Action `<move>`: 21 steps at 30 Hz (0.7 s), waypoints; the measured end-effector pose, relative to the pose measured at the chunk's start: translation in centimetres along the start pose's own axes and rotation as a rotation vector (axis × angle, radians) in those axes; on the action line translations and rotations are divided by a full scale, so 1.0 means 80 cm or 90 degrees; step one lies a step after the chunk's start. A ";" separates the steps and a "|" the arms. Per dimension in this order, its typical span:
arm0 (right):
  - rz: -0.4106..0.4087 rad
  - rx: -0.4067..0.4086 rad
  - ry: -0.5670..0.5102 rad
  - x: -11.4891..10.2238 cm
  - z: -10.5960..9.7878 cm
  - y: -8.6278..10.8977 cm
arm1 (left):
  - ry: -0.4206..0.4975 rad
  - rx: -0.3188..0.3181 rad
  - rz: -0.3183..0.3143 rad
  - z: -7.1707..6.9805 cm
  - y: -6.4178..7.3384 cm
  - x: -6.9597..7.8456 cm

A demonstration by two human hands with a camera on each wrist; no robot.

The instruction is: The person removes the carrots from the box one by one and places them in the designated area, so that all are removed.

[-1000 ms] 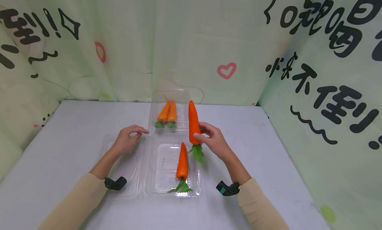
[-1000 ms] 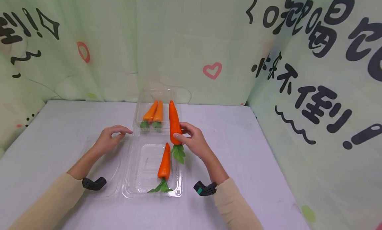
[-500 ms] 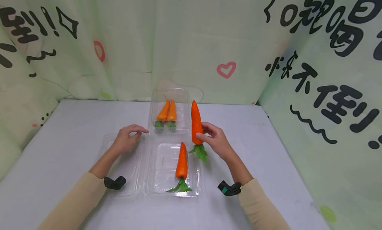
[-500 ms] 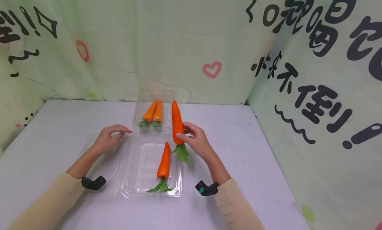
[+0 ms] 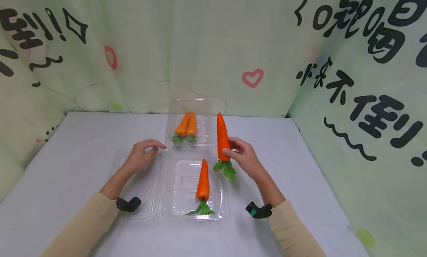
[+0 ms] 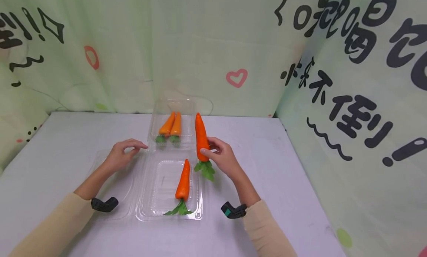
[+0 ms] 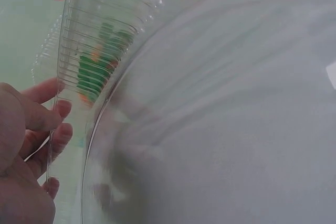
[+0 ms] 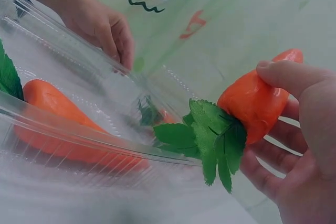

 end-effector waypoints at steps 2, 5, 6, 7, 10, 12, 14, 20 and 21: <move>0.002 0.002 0.001 0.001 -0.002 0.000 | 0.000 0.000 0.005 0.000 -0.001 0.002; 0.004 0.003 0.002 0.003 -0.004 0.001 | -0.003 -0.001 0.008 -0.001 -0.001 0.003; 0.004 0.002 0.002 0.004 -0.004 0.001 | -0.004 -0.002 0.008 -0.001 -0.001 0.004; 0.005 0.001 0.003 0.005 -0.004 0.001 | -0.006 -0.004 0.008 -0.001 -0.001 0.004; 0.004 0.004 0.009 0.007 -0.007 0.002 | -0.008 -0.003 0.010 -0.001 -0.002 0.004; 0.006 0.009 0.012 0.007 -0.009 0.003 | -0.006 -0.001 0.011 -0.001 -0.002 0.005; 0.010 0.013 0.016 0.007 -0.011 0.004 | -0.006 0.001 0.009 -0.001 -0.003 0.005; 0.025 0.018 0.024 0.012 -0.013 0.007 | -0.011 -0.005 -0.008 0.001 -0.002 0.002; 0.027 0.020 0.025 0.013 -0.014 0.008 | -0.010 -0.005 -0.007 0.001 -0.002 0.002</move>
Point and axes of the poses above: each hand's wrist, its own y-axis away from the middle knuckle, its own z-axis out of the palm, x = y × z, the point moved 9 cm from there along -y, towards the middle knuckle
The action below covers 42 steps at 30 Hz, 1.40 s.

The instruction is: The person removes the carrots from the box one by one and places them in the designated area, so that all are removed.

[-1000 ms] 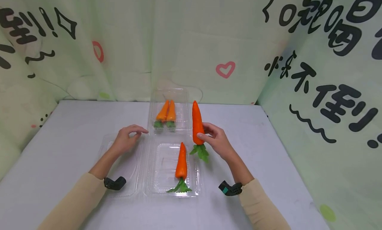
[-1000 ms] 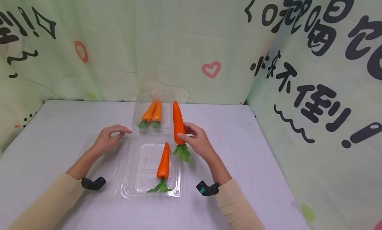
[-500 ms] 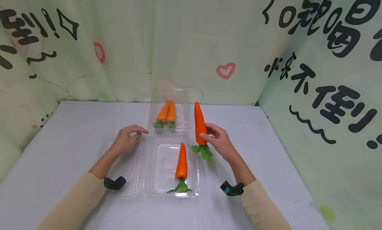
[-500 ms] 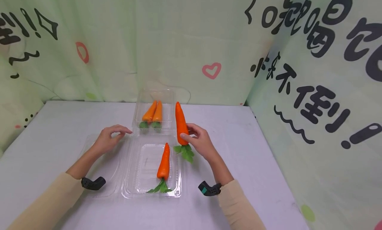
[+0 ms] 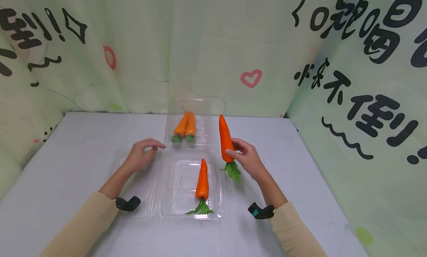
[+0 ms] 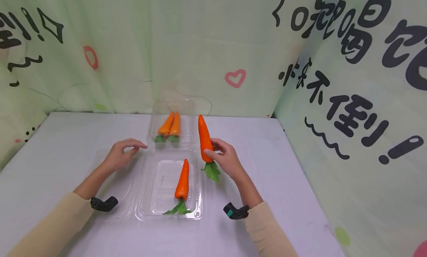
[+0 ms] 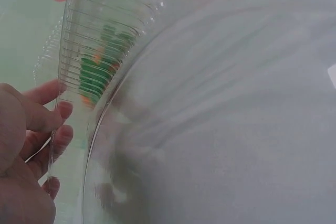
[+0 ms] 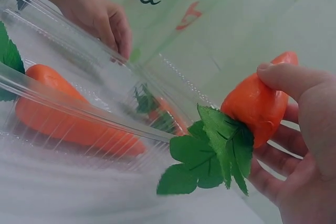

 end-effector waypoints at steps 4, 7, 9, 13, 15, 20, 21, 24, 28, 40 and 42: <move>-0.002 0.006 -0.002 0.003 -0.003 0.003 | 0.003 0.001 0.006 0.002 0.001 0.000; 0.000 0.008 -0.004 0.005 -0.004 0.005 | 0.003 0.004 0.004 0.002 0.002 0.000; 0.000 0.007 -0.004 0.005 -0.004 0.005 | 0.001 0.008 0.000 0.001 0.002 -0.001; 0.003 0.005 -0.004 0.006 -0.004 0.005 | -0.002 0.010 -0.003 0.001 0.003 -0.001; 0.006 0.006 -0.003 0.007 -0.005 0.005 | 0.000 0.009 -0.002 0.001 0.003 -0.001; 0.020 0.011 -0.001 0.012 -0.006 0.005 | 0.000 0.013 0.007 -0.001 0.003 0.000; 0.024 0.011 -0.002 0.014 -0.006 0.005 | -0.003 0.014 0.008 -0.002 0.003 0.000; 0.030 0.010 -0.004 0.017 -0.005 0.006 | -0.010 0.017 0.010 -0.004 0.003 -0.001; 0.030 0.012 0.000 0.020 -0.005 0.006 | -0.010 0.018 0.007 -0.005 0.003 -0.001; 0.065 0.024 -0.003 0.030 -0.005 0.008 | -0.010 0.015 0.000 -0.004 0.006 -0.002; 0.075 0.029 0.000 0.031 -0.006 0.008 | -0.012 0.015 -0.001 -0.004 0.006 -0.002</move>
Point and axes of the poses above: each hand's wrist, its own y-axis away from the middle knuckle, its own z-axis out of the palm, x = y × z, the point moved 9 cm from there along -y, towards the middle knuckle
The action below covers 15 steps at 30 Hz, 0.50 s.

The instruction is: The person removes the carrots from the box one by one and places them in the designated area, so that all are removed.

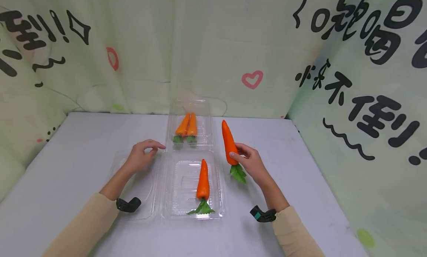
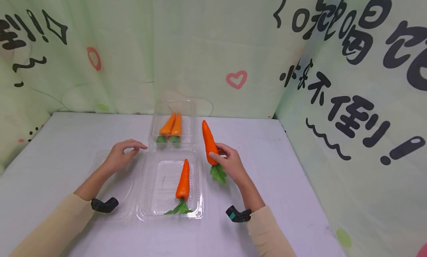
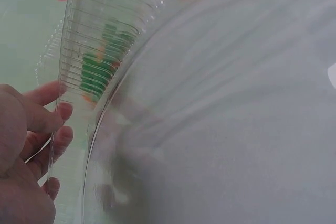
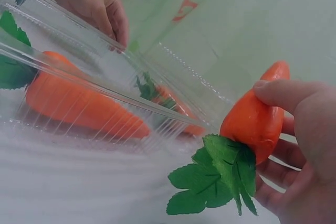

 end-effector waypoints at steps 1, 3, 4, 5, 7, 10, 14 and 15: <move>0.004 0.002 0.002 0.001 0.000 0.000 | -0.001 0.001 -0.001 0.000 0.000 0.000; 0.012 0.003 0.007 0.002 -0.001 0.001 | -0.001 0.004 -0.001 0.000 0.000 0.000; 0.015 0.003 0.010 0.003 -0.001 0.002 | -0.001 0.003 -0.002 0.000 0.000 0.000; 0.018 0.004 0.013 0.004 -0.001 0.002 | -0.001 0.003 -0.003 0.000 0.000 0.001; 0.024 0.005 0.018 0.007 -0.002 0.002 | 0.000 0.000 -0.004 0.000 0.000 0.001; 0.026 0.007 0.025 0.010 -0.003 0.002 | 0.002 -0.003 -0.006 0.001 0.000 0.002; 0.027 0.008 0.035 0.012 -0.004 0.002 | -0.001 -0.005 -0.009 0.001 0.000 0.002; 0.027 0.008 0.038 0.013 -0.005 0.003 | -0.003 -0.006 -0.009 0.001 0.000 0.002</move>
Point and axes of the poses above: each hand's wrist, its own y-axis away from the middle knuckle, its own z-axis out of the palm, x = y × z, the point moved 9 cm from there along -y, towards the middle knuckle
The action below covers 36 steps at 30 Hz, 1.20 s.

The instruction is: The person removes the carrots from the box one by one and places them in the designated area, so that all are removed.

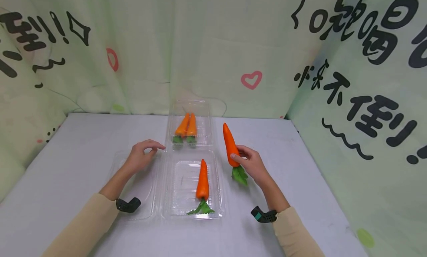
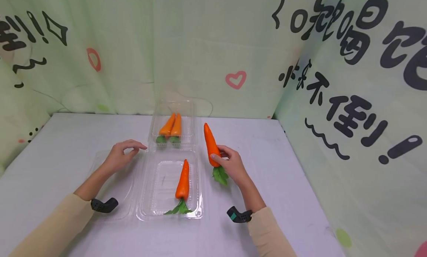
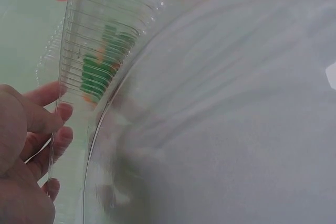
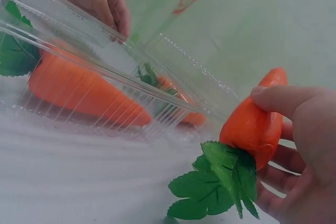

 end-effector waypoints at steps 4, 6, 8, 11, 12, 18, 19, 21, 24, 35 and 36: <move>0.007 -0.002 0.011 0.002 0.000 0.001 | -0.003 0.001 -0.001 0.000 0.000 0.000; 0.015 -0.004 0.015 0.004 0.000 0.001 | -0.004 -0.001 -0.006 0.001 0.000 0.000; 0.023 -0.006 0.019 0.007 0.000 0.001 | -0.006 -0.003 -0.010 0.001 0.001 0.000; 0.035 -0.011 0.023 0.011 0.001 0.000 | -0.006 -0.002 -0.009 0.001 0.001 0.000; 0.037 -0.013 0.024 0.012 0.001 0.000 | -0.007 0.000 -0.006 0.000 0.001 0.001; 0.046 -0.014 0.020 0.017 0.003 -0.001 | -0.007 0.004 0.001 0.000 0.000 0.001; 0.048 -0.013 0.020 0.018 0.003 -0.002 | -0.007 0.003 0.000 0.000 0.000 0.001; 0.051 -0.012 0.024 0.020 0.003 -0.003 | -0.007 0.002 0.000 0.000 0.000 0.001; 0.060 -0.006 0.035 0.023 0.002 -0.004 | -0.008 0.001 0.001 0.001 0.000 0.002; 0.092 0.020 0.075 0.029 0.000 -0.003 | -0.004 0.011 0.009 0.001 0.000 0.003; 0.092 0.020 0.078 0.029 0.000 -0.003 | -0.003 0.012 0.012 0.001 0.000 0.003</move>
Point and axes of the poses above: each hand's wrist, its own y-axis away from the middle knuckle, its own z-axis out of the palm, x = y × z, the point moved 9 cm from there along -y, towards the middle knuckle
